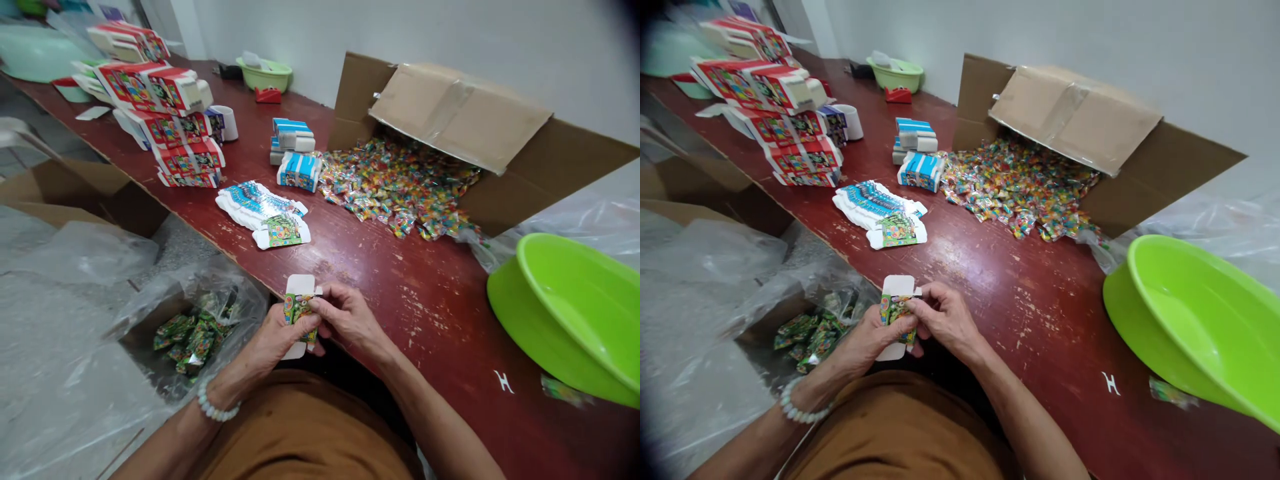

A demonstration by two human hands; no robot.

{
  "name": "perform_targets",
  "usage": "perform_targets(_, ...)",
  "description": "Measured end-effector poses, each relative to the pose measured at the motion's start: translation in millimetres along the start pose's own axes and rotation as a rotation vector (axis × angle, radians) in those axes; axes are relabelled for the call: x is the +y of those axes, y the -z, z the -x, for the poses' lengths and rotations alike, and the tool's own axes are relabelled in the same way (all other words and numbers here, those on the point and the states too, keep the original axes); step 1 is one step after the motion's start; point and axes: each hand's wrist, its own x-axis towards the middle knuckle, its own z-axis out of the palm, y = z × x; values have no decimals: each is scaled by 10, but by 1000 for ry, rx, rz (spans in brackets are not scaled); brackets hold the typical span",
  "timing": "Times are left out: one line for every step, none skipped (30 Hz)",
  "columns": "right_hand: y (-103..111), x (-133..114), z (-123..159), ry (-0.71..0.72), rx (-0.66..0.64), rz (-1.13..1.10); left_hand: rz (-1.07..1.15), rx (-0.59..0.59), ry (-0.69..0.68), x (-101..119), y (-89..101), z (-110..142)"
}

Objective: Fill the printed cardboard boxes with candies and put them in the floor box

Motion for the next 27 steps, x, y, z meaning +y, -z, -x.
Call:
perform_targets(-19,14,9,12,29,32,-31,17,-23,-15,7,-8)
perform_targets(-25,13,11,37,70,91,-72,39,-55,-28,16,-16)
perform_targets(-20,1,7,67,117,171,-106,72,-91,-39,25,-23)
perform_targets(-7,-18,0,92,152,250,-118,114,-126,-49,32,-27)
perform_targets(8,-36,-10,107,172,318,-106,160,-153,-58,35,-29)
perform_targets(20,-49,-19,117,178,358,-72,206,-173,-68,32,-25)
perform_targets(24,-52,-27,120,175,360,-25,250,-193,-78,24,-16)
perform_targets(17,-43,-32,119,170,321,17,285,-212,-89,12,-3)
perform_targets(-2,-22,-35,114,168,248,45,311,-234,-100,-4,13)
perform_targets(-31,9,-36,112,177,154,59,327,-257,-110,-20,31)
perform_targets(-67,44,-36,113,194,58,67,339,-278,-117,-35,47)
perform_targets(-107,81,-34,120,213,-25,72,347,-292,-122,-46,61)
perform_targets(-146,115,-33,129,227,-93,77,353,-293,-124,-51,70)
perform_targets(-178,143,-32,137,229,-150,86,354,-285,-122,-50,75)
perform_targets(-201,163,-33,135,219,-197,103,352,-270,-116,-43,74)
perform_targets(-212,174,-35,124,203,-234,123,343,-250,-109,-32,69)
perform_targets(-210,175,-38,102,187,-259,144,330,-230,-100,-17,61)
perform_targets(-196,169,-43,75,173,-270,160,314,-208,-92,0,52)
perform_targets(-172,156,-49,42,160,-270,168,300,-189,-86,17,42)
perform_targets(-140,138,-57,13,143,-265,168,287,-176,-83,34,33)
perform_targets(-105,117,-69,-14,125,-263,160,273,-167,-83,49,25)
perform_targets(-69,95,-82,-41,104,-266,144,258,-164,-86,62,18)
perform_targets(-36,72,-99,-63,86,-273,120,242,-164,-92,74,11)
perform_targets(-7,49,-117,-76,80,-284,88,227,-168,-99,83,5)
perform_targets(15,28,-136,-82,83,-291,51,218,-176,-105,90,-1)
perform_targets(31,9,-153,-81,90,-289,13,210,-187,-109,95,-8)
perform_targets(41,-8,-167,-75,89,-276,-12,205,-203,-107,96,-13)
